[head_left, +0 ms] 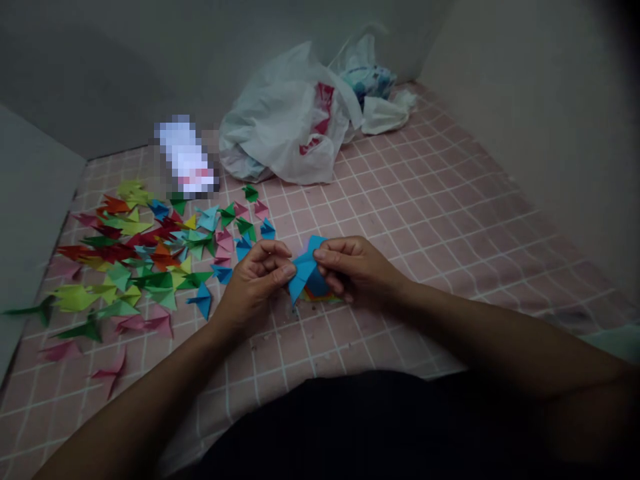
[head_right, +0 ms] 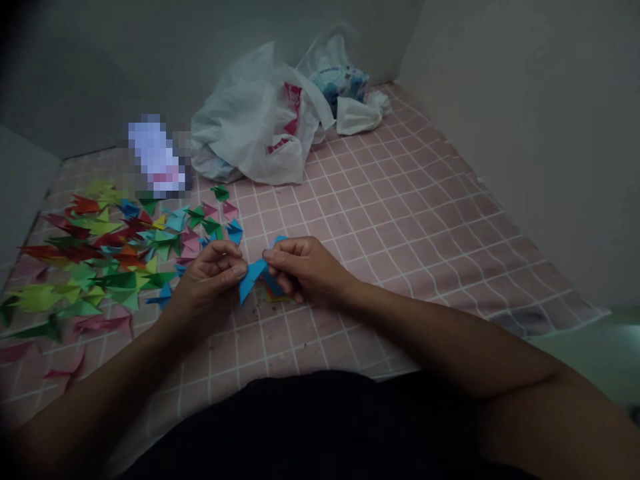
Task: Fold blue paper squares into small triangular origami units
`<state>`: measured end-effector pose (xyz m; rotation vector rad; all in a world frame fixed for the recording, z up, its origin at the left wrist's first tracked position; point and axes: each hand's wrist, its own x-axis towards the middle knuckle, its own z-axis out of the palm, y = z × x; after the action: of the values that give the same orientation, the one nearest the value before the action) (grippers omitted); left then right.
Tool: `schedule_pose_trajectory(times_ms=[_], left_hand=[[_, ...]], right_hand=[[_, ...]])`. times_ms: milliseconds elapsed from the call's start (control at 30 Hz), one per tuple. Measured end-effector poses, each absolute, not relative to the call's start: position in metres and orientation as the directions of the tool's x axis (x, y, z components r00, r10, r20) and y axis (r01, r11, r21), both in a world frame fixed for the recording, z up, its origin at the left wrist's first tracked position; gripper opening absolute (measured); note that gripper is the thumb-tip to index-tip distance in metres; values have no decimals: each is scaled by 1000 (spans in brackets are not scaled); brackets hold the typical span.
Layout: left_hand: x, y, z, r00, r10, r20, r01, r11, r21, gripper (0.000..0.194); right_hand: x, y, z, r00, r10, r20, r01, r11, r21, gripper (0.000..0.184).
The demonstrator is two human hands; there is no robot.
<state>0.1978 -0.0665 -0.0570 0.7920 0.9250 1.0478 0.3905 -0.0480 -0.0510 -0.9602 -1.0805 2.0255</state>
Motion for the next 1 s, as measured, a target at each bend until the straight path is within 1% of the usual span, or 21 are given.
schedule_pose_trajectory(times_ms=[100,167,300,400,500,600,700,767,867,933,1000], left_hand=[[198,-65,-58,195,936,-294,-401,349,847,35],[198,-65,-59,187,924,-333,-416,382,825,35],[197,-65,-60,173,901,-398,-443,432,785,36],[198,-65,-59,178,891,-417,-453,451,769,36],[199,-67,-58,166,913,-373,-406,408,818,33],[199,-70,-57,155,952,-265,-279,299,912,27],[199,-72,-55,160,968,-192,-192,221,956,28],[199,-72,-54,167,963,-210,-163,237,958,29],[198,-71,-55,184,942,-281,-111,304,946,23],[197,-71,-55,177,939,-295,-96,315,944,26],[196,-72,-56,153,943,-296,-116,314,942,30]], right_hand=[[390,-46,-53,-483,833,-270,-255,-428,-867,34],[388,-48,-55,-488,835,-254,-269,-420,-867,35],[386,-54,-60,-545,802,-244,-235,-425,-874,35],[385,-57,-61,-576,785,-227,-204,-408,-890,36],[385,-57,-60,-590,778,-218,-166,-380,-910,37],[385,-57,-59,-585,774,-243,-105,-370,-923,34],[385,-56,-58,-585,770,-255,-84,-371,-925,33],[385,-56,-57,-580,779,-239,-102,-361,-927,32],[385,-55,-55,-547,815,-189,-109,-293,-950,28],[385,-54,-54,-527,834,-162,-89,-244,-966,25],[386,-54,-54,-518,840,-160,-64,-224,-972,26]])
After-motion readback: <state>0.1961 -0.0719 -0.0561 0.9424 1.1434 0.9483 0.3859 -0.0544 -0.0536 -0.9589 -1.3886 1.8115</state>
